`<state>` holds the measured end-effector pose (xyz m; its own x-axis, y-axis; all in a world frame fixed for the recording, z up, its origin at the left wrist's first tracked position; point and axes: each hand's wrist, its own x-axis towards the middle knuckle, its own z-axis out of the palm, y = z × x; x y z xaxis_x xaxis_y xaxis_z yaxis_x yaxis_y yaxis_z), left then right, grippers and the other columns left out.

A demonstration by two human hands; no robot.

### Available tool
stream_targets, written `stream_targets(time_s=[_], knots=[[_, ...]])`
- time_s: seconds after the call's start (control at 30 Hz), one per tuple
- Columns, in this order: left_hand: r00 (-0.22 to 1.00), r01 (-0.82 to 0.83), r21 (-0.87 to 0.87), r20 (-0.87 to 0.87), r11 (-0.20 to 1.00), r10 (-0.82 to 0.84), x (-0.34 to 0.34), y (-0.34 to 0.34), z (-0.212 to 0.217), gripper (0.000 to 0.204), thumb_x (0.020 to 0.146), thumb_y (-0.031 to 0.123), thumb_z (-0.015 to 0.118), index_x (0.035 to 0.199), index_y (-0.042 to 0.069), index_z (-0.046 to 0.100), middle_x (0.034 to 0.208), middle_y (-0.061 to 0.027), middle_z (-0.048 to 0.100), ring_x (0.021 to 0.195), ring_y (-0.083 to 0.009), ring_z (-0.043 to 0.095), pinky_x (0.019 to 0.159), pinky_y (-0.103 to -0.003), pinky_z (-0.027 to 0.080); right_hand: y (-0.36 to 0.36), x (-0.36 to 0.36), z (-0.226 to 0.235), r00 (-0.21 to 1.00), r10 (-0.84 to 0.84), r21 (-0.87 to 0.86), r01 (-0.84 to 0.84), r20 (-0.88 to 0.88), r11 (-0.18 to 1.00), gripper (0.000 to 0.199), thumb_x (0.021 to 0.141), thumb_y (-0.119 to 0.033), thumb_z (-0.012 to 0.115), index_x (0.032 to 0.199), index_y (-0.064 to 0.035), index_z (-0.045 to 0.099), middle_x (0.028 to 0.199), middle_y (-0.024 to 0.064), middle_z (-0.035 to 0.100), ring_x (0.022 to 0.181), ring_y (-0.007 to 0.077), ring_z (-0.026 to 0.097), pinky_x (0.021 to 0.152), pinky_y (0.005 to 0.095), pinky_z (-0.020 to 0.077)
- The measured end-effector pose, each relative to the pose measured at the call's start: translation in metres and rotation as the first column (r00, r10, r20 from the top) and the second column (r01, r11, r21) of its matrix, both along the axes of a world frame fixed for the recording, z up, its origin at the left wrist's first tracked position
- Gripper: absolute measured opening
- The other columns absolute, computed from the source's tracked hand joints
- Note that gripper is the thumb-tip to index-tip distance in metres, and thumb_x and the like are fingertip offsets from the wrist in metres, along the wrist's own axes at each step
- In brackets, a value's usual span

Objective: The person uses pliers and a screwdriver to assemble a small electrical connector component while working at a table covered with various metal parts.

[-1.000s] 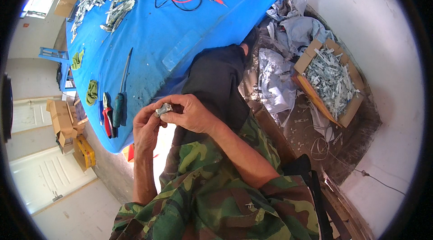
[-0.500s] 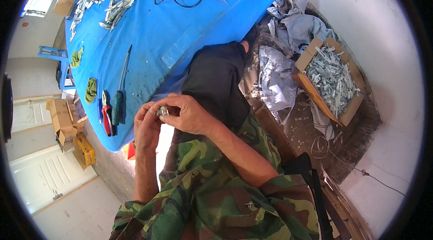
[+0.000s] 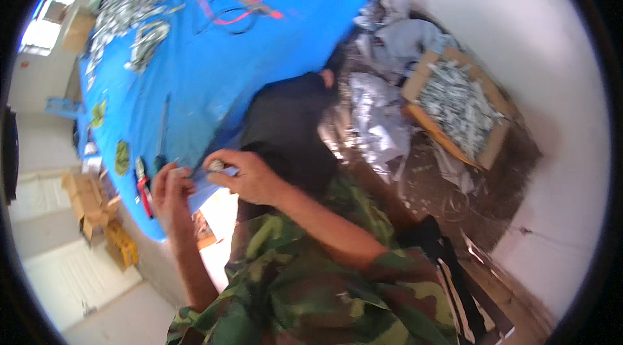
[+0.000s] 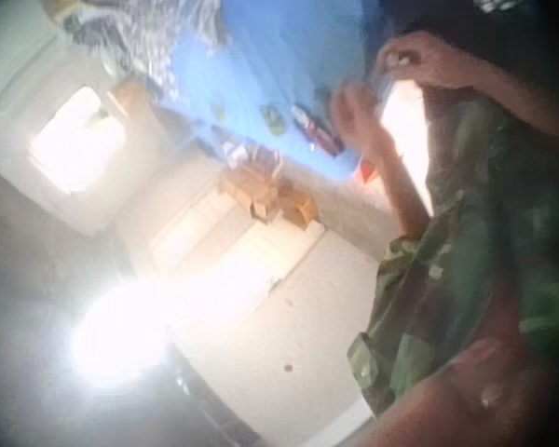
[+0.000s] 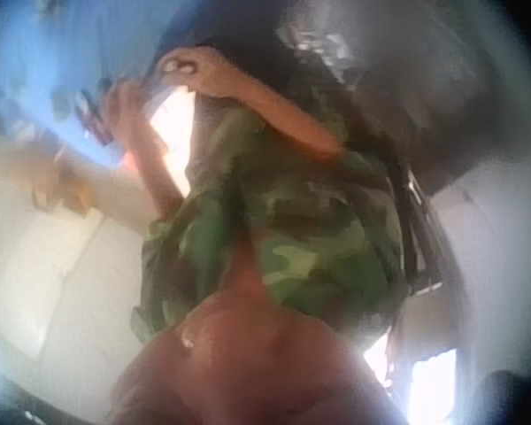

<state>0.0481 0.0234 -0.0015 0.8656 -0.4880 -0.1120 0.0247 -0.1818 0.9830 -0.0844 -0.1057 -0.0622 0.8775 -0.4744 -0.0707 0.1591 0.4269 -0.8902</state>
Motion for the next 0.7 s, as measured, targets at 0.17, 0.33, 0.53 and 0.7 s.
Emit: stream_targets(time_s=[0.17,0.33,0.53,0.7], knots=[[0.999,-0.015,-0.221,-0.050,0.975,0.004,0.040,-0.007,0.014,0.020,0.102,0.014,0.066,0.118,0.001,0.065,0.105,-0.0064,0.069,0.076,-0.0057,0.058,0.064,-0.021,0.044,0.006,0.003,-0.012,0.983,-0.156,-0.201,0.172,0.094,0.964,0.027,0.094,-0.015,0.074,0.117,-0.0043,0.069,0.093,0.0046,0.071,0.087,0.0097,0.066,0.080,0.0299,0.0557],[0.997,0.077,-0.233,0.024,0.969,-0.074,0.023,-0.060,0.025,0.027,0.102,0.018,0.067,0.123,0.000,0.065,0.110,-0.0048,0.069,0.082,-0.0056,0.059,0.070,-0.021,0.045,0.007,0.001,-0.006,0.988,-0.121,-0.060,0.127,0.098,0.990,0.030,0.088,-0.014,0.078,0.112,0.0001,0.067,0.090,0.0075,0.070,0.086,0.0123,0.064,0.079,0.0322,0.0524],[0.685,0.615,0.074,0.445,0.785,-0.577,-0.144,-0.168,0.081,0.049,0.093,0.009,0.075,0.140,0.006,0.061,0.127,-0.0066,0.066,0.103,-0.0156,0.065,0.086,-0.029,0.053,0.011,-0.011,-0.002,0.908,-0.327,-0.250,0.391,0.261,0.886,0.024,0.091,-0.012,0.073,0.110,0.0005,0.066,0.094,0.0073,0.070,0.092,0.0113,0.061,0.081,0.0324,0.0508],[0.686,0.561,0.152,0.464,0.814,-0.560,-0.125,-0.145,0.074,0.041,0.097,0.012,0.070,0.137,0.004,0.063,0.127,-0.0063,0.068,0.102,-0.0160,0.065,0.086,-0.029,0.052,0.009,0.001,-0.017,0.902,-0.330,-0.204,0.392,0.279,0.897,0.020,0.092,-0.009,0.072,0.107,0.0019,0.065,0.092,0.0061,0.069,0.090,0.0096,0.059,0.078,0.0319,0.0506]])
